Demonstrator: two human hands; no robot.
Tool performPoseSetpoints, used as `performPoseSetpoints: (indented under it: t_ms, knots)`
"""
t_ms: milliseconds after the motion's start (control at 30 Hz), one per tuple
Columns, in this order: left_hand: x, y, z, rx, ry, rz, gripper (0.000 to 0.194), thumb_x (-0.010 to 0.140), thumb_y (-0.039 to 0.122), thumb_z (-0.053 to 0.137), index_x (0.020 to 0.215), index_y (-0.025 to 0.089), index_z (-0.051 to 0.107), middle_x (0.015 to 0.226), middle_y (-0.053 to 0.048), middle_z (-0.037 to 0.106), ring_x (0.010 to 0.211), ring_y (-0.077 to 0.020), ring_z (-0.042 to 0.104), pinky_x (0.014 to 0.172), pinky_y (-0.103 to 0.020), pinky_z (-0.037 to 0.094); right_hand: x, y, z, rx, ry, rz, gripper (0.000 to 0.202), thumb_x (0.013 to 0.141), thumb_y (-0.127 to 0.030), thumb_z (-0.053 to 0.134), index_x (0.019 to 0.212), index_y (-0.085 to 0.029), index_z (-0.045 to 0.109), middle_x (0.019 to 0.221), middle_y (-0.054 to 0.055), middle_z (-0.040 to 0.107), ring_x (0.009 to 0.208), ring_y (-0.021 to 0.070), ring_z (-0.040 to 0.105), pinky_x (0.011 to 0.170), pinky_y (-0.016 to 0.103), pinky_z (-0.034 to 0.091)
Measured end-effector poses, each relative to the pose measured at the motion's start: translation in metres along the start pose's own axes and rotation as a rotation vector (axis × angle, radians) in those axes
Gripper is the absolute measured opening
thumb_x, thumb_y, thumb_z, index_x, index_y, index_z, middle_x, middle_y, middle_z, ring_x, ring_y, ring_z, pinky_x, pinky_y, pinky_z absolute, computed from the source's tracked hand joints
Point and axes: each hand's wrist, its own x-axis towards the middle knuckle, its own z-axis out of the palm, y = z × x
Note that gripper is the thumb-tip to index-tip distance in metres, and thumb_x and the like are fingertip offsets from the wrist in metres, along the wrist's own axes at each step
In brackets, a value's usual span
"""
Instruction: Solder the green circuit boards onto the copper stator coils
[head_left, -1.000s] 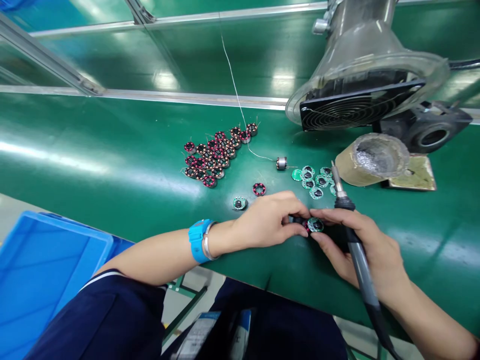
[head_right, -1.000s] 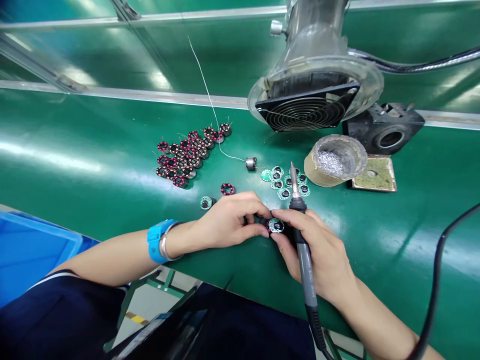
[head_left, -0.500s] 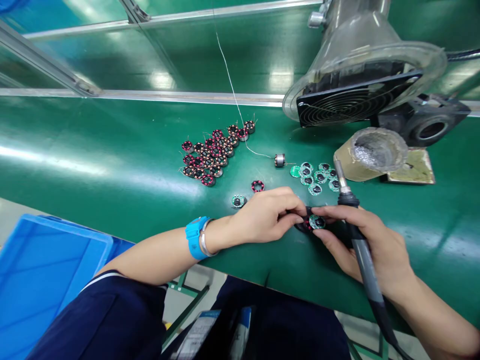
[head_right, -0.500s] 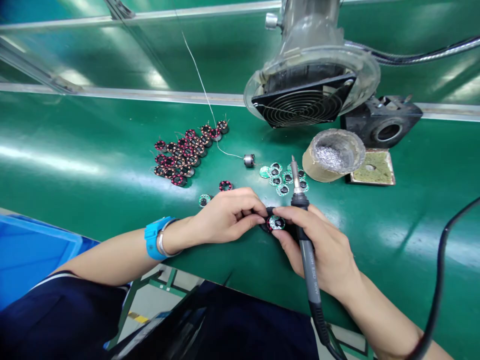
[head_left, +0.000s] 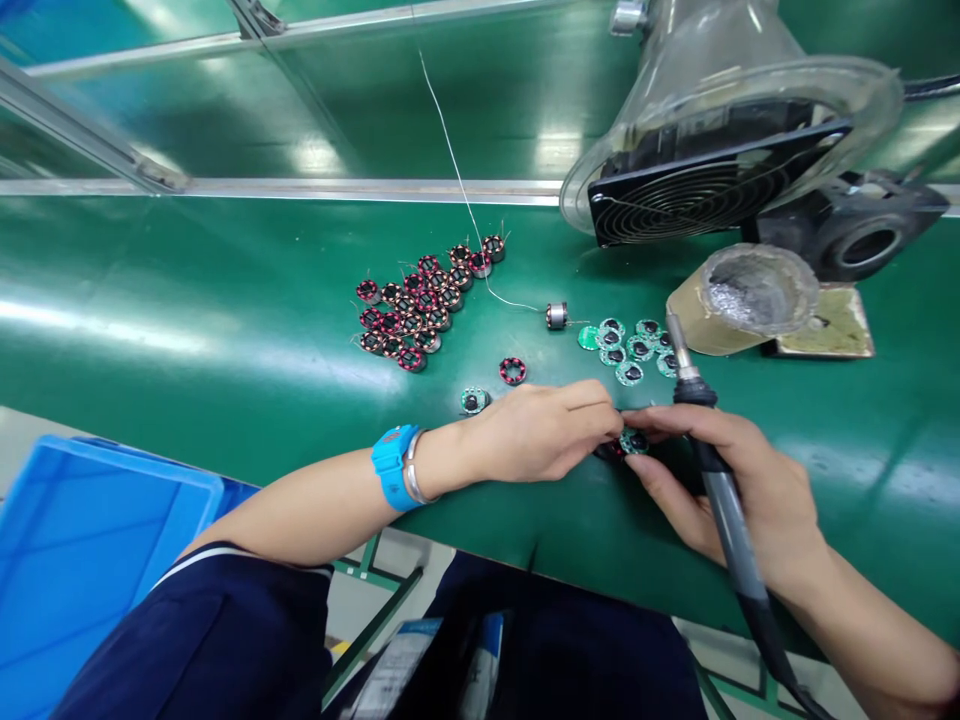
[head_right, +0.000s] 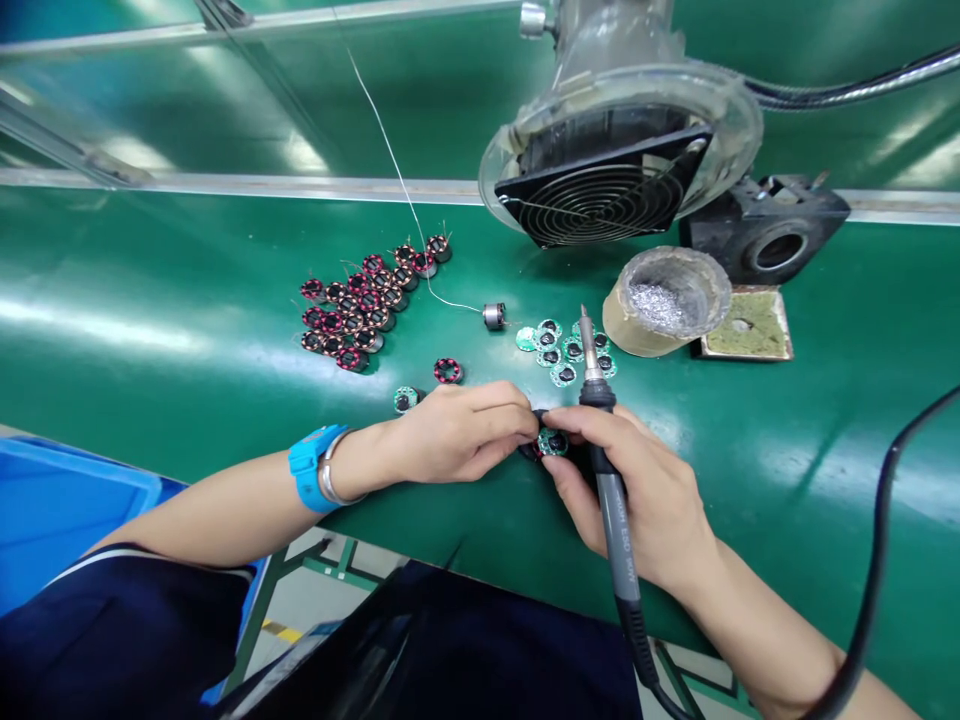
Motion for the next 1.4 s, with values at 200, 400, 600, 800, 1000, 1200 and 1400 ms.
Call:
performPoseSetpoints:
  t_ms: [200, 400, 600, 800, 1000, 1200, 1400]
  knots:
    - [0.004, -0.001, -0.001, 0.061, -0.11, 0.005, 0.021, 0.099, 0.022, 0.037, 0.102, 0.017, 0.057, 0.101, -0.005, 0.063, 0.083, -0.0128, 0.064, 0.062, -0.023, 0.051, 0.0, -0.001, 0.001, 0.015, 0.017, 0.01, 0.043, 0.083, -0.023, 0.072, 0.123, -0.024, 0.055, 0.105, 0.001, 0.072, 0.084, 0.0129, 0.069, 0.078, 0.024, 0.057]
    - [0.004, -0.001, -0.002, 0.046, -0.121, 0.005, 0.021, 0.098, 0.019, 0.036, 0.1, 0.017, 0.057, 0.099, -0.005, 0.062, 0.081, -0.0137, 0.063, 0.064, -0.025, 0.051, 0.002, -0.002, 0.001, -0.027, -0.015, 0.015, 0.045, 0.084, -0.023, 0.071, 0.125, -0.027, 0.054, 0.104, 0.002, 0.072, 0.084, 0.0166, 0.07, 0.071, 0.028, 0.059]
    - [0.003, -0.009, -0.004, -0.192, -0.056, -0.022, 0.015, 0.096, 0.015, 0.045, 0.098, 0.016, 0.059, 0.101, -0.005, 0.064, 0.09, -0.0123, 0.063, 0.075, -0.021, 0.052, 0.007, -0.004, -0.002, 0.097, -0.08, 0.094, 0.041, 0.084, -0.023, 0.07, 0.122, -0.025, 0.056, 0.105, 0.002, 0.071, 0.078, 0.0134, 0.069, 0.072, 0.026, 0.059]
    - [0.002, -0.014, -0.003, -0.334, -0.054, -0.063, 0.013, 0.098, 0.018, 0.047, 0.098, 0.017, 0.061, 0.097, -0.004, 0.066, 0.091, -0.0117, 0.063, 0.08, -0.021, 0.052, 0.007, -0.001, -0.002, 0.227, -0.142, 0.219, 0.045, 0.084, -0.026, 0.07, 0.126, -0.027, 0.055, 0.105, 0.0, 0.072, 0.081, 0.013, 0.07, 0.075, 0.026, 0.06]
    - [0.001, -0.01, -0.004, -0.125, -0.145, -0.016, 0.018, 0.099, 0.02, 0.043, 0.106, 0.017, 0.059, 0.104, -0.005, 0.066, 0.093, -0.0122, 0.065, 0.073, -0.02, 0.053, 0.004, -0.015, -0.017, 0.078, -0.033, 0.169, 0.044, 0.089, -0.02, 0.062, 0.131, -0.03, 0.055, 0.112, 0.002, 0.072, 0.09, 0.0177, 0.071, 0.08, 0.031, 0.06]
    - [-0.001, -0.011, -0.006, 0.003, -0.132, 0.07, 0.021, 0.102, 0.021, 0.04, 0.111, 0.017, 0.059, 0.105, -0.005, 0.068, 0.092, -0.0129, 0.067, 0.075, -0.022, 0.055, -0.025, -0.034, -0.04, -0.052, 0.161, 0.097, 0.063, 0.082, -0.016, 0.063, 0.141, -0.033, 0.053, 0.095, 0.006, 0.067, 0.071, 0.0204, 0.066, 0.059, 0.036, 0.056]
    - [-0.002, -0.013, -0.004, 0.041, -0.108, 0.114, 0.021, 0.101, 0.019, 0.042, 0.109, 0.018, 0.061, 0.106, -0.004, 0.069, 0.09, -0.0116, 0.067, 0.076, -0.021, 0.055, -0.034, -0.05, -0.04, -0.045, 0.091, 0.011, 0.059, 0.076, -0.008, 0.062, 0.131, -0.027, 0.062, 0.081, 0.005, 0.064, 0.07, 0.0247, 0.065, 0.056, 0.04, 0.054]
